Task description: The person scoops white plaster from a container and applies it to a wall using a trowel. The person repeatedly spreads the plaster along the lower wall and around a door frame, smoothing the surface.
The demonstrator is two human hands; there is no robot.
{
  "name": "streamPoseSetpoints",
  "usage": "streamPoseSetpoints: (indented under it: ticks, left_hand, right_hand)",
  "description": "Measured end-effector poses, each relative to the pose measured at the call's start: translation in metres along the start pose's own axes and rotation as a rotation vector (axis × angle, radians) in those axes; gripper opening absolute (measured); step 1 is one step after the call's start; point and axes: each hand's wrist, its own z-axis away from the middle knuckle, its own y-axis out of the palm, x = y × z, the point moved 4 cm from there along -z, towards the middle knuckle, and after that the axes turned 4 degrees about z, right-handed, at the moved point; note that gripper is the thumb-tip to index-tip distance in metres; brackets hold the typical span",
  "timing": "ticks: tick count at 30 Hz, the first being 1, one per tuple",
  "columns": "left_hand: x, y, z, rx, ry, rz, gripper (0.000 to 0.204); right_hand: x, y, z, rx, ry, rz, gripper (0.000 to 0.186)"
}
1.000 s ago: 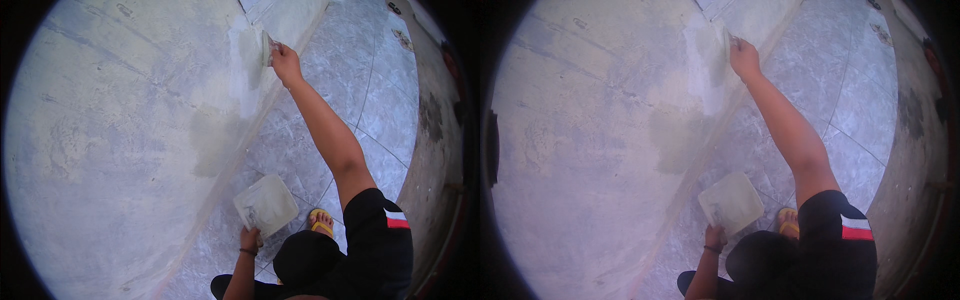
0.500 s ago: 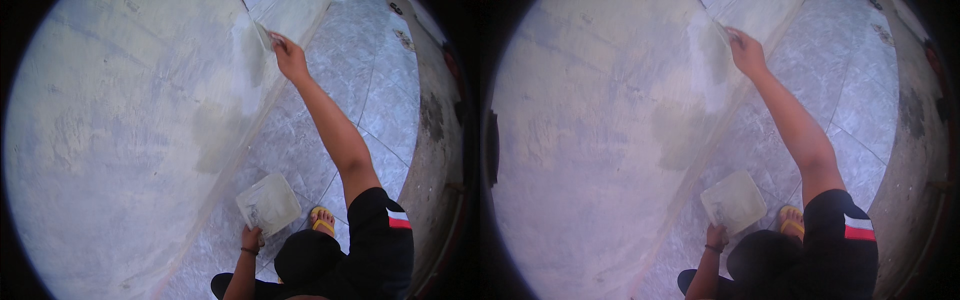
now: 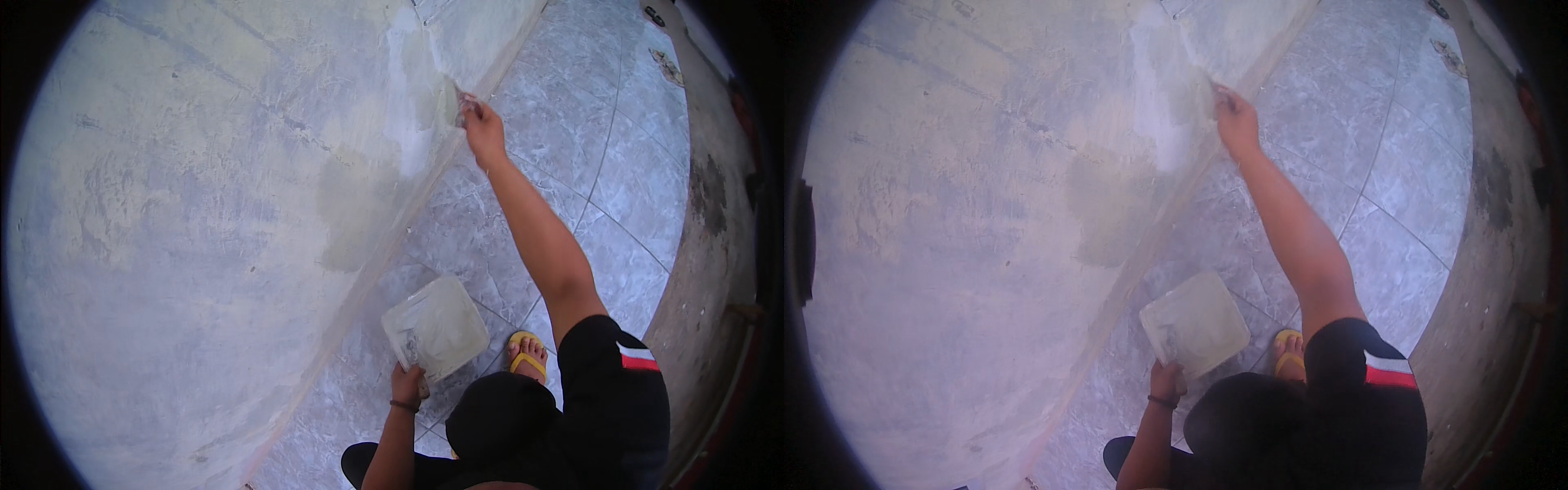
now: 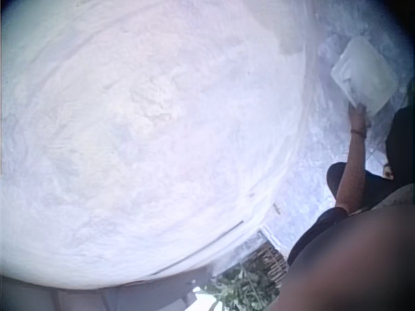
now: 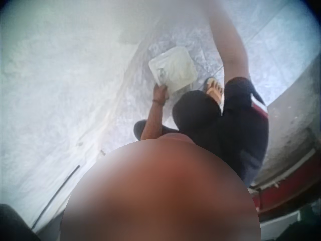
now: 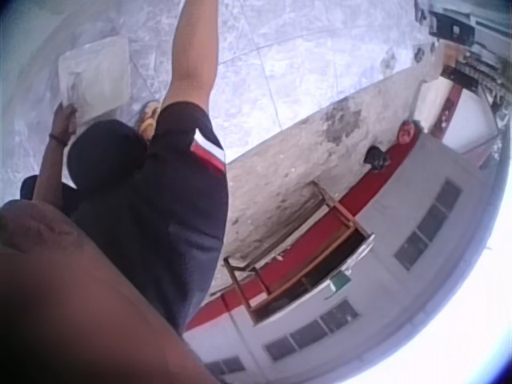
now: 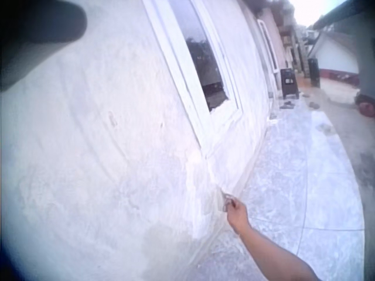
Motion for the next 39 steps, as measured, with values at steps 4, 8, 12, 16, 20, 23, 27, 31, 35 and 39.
streamPoseSetpoints:
  ticks: [4,8,12,16,20,23,27,31,35,39]
  left_hand:
    - [0.005,-0.002,0.001,-0.02,-0.04,0.078,0.042]
    - [0.009,0.0,-0.006,-0.016,-0.047,0.109,0.042]
    - [0.01,0.004,-0.013,-0.023,-0.075,0.033,0.04]
    - [0.005,0.007,-0.013,0.014,-0.007,0.007,0.037]
    - [-0.004,0.005,-0.011,-0.03,0.026,-0.046,0.035]
    - [-0.004,0.005,-0.011,-0.059,-0.03,-0.027,0.033]
    - [-0.001,0.005,-0.009,-0.079,-0.022,0.005,0.034]
    - [0.007,-0.002,-0.007,-0.081,-0.033,-0.039,0.039]
    - [0.01,-0.008,-0.006,-0.11,0.004,-0.024,0.04]
    - [0.005,-0.013,-0.005,-0.129,0.092,-0.067,0.037]
  right_hand:
    - [-0.013,0.01,-0.029,-0.004,0.118,-0.104,0.035]
    - [-0.01,0.048,0.061,0.116,-0.029,0.101,0.034]
    - [0.006,0.075,0.174,0.241,-0.17,0.069,0.036]
    - [0.011,0.061,0.226,0.529,0.17,-0.102,0.03]
    - [-0.017,0.018,0.236,0.446,0.697,-0.381,0.027]
    - [-0.05,0.01,0.221,0.258,0.834,-0.367,0.038]
    - [-0.07,0.05,0.19,0.151,0.837,-0.476,0.045]
    - [-0.043,0.079,0.174,0.149,0.755,-0.59,0.03]
    - [0.001,0.051,0.177,0.245,0.538,-0.754,0.028]
    - [0.007,0.004,0.219,0.279,0.594,-0.566,0.026]
